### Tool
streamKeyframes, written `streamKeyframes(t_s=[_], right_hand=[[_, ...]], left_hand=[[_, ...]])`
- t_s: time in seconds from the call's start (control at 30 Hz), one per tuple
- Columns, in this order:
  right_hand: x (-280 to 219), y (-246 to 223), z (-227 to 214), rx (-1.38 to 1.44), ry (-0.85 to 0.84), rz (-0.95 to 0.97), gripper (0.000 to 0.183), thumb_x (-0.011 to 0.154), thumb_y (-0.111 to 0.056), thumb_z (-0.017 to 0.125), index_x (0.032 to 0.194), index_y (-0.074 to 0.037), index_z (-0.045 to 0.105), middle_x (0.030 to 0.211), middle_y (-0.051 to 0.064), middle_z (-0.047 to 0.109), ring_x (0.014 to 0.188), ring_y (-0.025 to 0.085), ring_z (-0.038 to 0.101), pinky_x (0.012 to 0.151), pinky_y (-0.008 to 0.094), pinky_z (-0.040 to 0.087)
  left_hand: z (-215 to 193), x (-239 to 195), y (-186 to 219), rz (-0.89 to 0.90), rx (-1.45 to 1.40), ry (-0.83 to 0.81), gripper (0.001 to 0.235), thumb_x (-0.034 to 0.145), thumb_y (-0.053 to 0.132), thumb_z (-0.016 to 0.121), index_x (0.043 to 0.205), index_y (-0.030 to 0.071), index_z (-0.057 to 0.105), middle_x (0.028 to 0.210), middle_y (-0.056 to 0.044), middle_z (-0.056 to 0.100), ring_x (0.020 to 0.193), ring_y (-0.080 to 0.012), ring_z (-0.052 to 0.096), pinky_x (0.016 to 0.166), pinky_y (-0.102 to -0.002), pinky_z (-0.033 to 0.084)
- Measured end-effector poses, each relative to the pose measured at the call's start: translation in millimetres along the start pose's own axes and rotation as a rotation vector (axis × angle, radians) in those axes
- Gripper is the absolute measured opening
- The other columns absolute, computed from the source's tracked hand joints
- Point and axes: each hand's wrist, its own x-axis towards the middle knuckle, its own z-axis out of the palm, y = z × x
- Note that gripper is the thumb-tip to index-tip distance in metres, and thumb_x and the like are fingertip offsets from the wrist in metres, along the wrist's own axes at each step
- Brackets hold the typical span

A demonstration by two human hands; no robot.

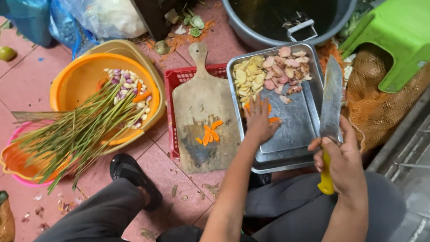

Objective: Slicing carrots on a wooden cutting board.

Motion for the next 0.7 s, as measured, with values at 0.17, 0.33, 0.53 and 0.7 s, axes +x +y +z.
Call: streamKeyframes(t_s=[0.17, 0.33, 0.53, 0.7], right_hand=[[3.4, 8.3, -6.9, 0.004, -0.014, 0.012, 0.063, 0.102, -0.008, 0.046, 0.161, -0.016, 0.025, 0.09, 0.014, 0.063, 0.054, 0.012, 0.05, 0.048, 0.027, 0.044], [-1.2, 3.0, -3.5, 0.002, -0.028, -0.009, 0.06, 0.105, -0.008, 0.045, 0.162, -0.015, 0.027, 0.093, 0.015, 0.063, 0.056, 0.012, 0.05, 0.05, 0.027, 0.044], [-3.5, 2.2, 3.7, -0.003, -0.067, 0.008, 0.063, 0.104, -0.007, 0.044, 0.163, -0.016, 0.025, 0.094, 0.014, 0.063, 0.057, 0.012, 0.05, 0.05, 0.028, 0.044], [0.5, 11.5, 4.9, -0.027, -0.074, 0.023, 0.067, 0.104, -0.007, 0.045, 0.165, -0.017, 0.021, 0.092, 0.014, 0.063, 0.056, 0.012, 0.05, 0.05, 0.028, 0.044]], left_hand=[[-31.0, 4.4, 16.6, 0.023, -0.104, 0.113, 0.102, 0.083, 0.048, 0.077, 0.16, 0.005, 0.027, 0.166, -0.028, 0.018, 0.152, -0.0498, 0.015, 0.116, -0.071, 0.01], [-98.6, -34.4, -20.6, 0.085, -0.084, 0.463, 0.05, 0.096, 0.024, 0.069, 0.141, 0.009, 0.052, 0.147, -0.018, 0.052, 0.14, -0.041, 0.049, 0.12, -0.053, 0.041], [-161.7, -99.5, -66.6, 0.213, 0.355, 0.31, 0.052, 0.077, 0.021, 0.072, 0.127, 0.01, 0.063, 0.133, -0.013, 0.062, 0.124, -0.0428, 0.051, 0.102, -0.06, 0.035], [-146.3, -125.3, -108.9, 0.167, 0.247, 0.067, 0.046, 0.091, 0.016, 0.068, 0.136, 0.019, 0.061, 0.137, -0.003, 0.062, 0.133, -0.0295, 0.053, 0.112, -0.047, 0.044]])
